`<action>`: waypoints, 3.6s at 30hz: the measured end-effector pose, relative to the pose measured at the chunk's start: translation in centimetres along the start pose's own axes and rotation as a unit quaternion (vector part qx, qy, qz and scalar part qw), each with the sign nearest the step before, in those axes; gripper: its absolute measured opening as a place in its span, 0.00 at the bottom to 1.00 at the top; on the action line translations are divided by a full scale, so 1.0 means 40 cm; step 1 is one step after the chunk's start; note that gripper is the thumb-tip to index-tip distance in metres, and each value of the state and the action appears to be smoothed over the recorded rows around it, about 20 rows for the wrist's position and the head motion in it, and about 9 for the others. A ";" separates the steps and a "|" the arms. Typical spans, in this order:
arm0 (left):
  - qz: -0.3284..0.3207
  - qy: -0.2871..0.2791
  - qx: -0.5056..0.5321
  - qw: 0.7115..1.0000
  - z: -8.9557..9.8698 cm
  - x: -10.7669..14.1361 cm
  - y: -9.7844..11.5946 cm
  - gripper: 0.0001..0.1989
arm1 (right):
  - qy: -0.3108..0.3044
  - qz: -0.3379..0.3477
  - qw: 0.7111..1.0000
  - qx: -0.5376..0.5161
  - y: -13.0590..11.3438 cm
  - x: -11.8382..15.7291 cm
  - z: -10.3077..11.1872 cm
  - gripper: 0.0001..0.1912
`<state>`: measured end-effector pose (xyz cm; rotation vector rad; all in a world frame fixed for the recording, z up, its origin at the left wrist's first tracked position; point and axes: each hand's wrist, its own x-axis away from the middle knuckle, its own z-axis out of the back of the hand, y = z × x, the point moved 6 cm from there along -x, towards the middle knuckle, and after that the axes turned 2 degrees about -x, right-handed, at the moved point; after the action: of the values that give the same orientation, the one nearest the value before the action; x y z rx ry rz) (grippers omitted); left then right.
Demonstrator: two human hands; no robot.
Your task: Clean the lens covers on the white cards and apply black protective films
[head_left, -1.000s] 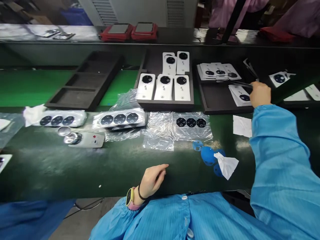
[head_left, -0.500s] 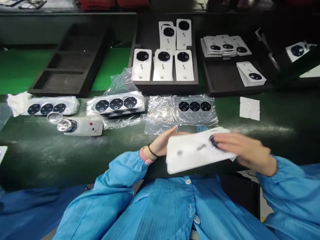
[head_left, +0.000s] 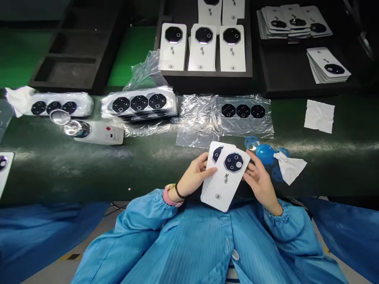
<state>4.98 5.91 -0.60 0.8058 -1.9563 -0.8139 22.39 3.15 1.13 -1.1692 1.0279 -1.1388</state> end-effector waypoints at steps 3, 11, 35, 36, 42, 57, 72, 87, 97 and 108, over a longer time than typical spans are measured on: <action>-0.023 0.053 -0.054 0.997 0.013 0.020 -0.013 0.24 | 0.011 -0.090 0.989 -0.114 0.032 0.021 -0.026 0.33; -0.049 0.079 -0.146 0.985 0.058 0.044 -0.004 0.24 | 0.121 -0.145 0.981 -0.040 0.053 0.005 0.020 0.34; -0.402 -0.021 -0.687 0.605 -0.037 0.146 -0.036 0.31 | 0.127 -0.105 0.984 0.071 0.027 -0.037 0.042 0.33; -0.398 -0.026 -0.693 0.600 -0.037 0.148 -0.038 0.31 | 0.124 -0.110 0.984 0.064 0.029 -0.037 0.037 0.32; -0.393 -0.047 -0.716 0.575 -0.029 0.169 -0.044 0.21 | 0.109 -0.060 0.981 0.150 0.015 -0.018 -0.011 0.22; -0.406 -0.061 -0.740 0.533 -0.025 0.175 -0.026 0.30 | 0.159 -0.109 0.976 0.098 0.032 -0.001 0.113 0.27; -0.412 -0.098 -0.696 0.580 -0.034 0.144 0.045 0.37 | 0.291 0.072 0.795 0.527 -0.018 0.060 0.263 0.15; -0.362 -0.149 -0.728 0.563 -0.247 -0.158 0.046 0.18 | 0.415 0.066 0.743 0.520 -0.071 0.140 0.374 0.08; -0.343 -0.113 -0.755 0.547 -0.259 -0.172 0.026 0.22 | 0.268 0.132 0.781 0.548 -0.036 0.182 0.183 0.08; -0.372 -0.141 -0.751 0.526 -0.293 -0.168 0.014 0.20 | 0.244 0.149 0.790 0.543 -0.018 0.139 0.164 0.17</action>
<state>17.97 8.71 1.83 0.2646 -0.2938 -2.6405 29.56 -1.42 2.56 0.2222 0.6621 -1.4731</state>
